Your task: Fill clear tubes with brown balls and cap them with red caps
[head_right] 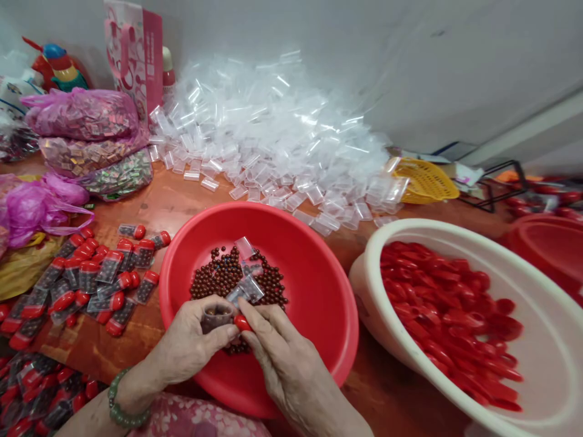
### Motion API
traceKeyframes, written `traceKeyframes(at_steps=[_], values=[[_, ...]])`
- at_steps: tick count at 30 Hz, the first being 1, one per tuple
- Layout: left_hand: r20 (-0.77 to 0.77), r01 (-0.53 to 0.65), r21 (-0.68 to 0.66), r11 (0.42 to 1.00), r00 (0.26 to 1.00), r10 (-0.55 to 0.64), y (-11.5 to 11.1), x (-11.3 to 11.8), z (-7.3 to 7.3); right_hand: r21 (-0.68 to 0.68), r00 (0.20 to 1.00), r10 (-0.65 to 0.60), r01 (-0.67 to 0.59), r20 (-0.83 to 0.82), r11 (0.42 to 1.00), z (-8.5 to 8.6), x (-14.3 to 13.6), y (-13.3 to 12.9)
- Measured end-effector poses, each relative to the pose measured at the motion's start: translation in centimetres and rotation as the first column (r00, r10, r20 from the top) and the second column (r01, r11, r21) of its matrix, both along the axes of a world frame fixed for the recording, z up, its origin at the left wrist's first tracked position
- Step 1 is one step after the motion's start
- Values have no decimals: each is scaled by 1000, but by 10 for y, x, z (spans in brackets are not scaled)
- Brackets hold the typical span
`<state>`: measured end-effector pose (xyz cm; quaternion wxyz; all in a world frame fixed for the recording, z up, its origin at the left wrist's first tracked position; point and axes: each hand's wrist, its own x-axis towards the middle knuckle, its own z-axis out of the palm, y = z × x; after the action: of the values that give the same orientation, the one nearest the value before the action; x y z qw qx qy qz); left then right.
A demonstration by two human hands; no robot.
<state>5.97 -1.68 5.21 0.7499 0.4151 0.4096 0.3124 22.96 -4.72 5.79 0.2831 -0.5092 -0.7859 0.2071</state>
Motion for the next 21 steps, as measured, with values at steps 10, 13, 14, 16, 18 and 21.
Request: traceKeyframes(at_steps=[10,13,14,16,18,21], values=[[-79,20,0,1000,997,-20,-1,-1,-1,310,1000,9,-15,23,951,-8,-4,-10],[-72,72,-13,997,995,-73,0,-3,2,293,998,-6,-10,55,956,-9,0,-15],[-69,88,-9,996,994,-88,1,-3,3,258,1000,-5,0,21,966,-8,2,-15],[-57,108,-10,994,993,-108,3,-4,5,125,991,-53,68,-120,990,-8,9,-13],[-46,118,-32,992,992,-120,5,-4,6,-56,940,-208,201,-271,978,-8,16,-10],[-62,141,-39,989,988,-143,5,-3,4,-203,844,-364,306,-393,930,-7,19,-3]])
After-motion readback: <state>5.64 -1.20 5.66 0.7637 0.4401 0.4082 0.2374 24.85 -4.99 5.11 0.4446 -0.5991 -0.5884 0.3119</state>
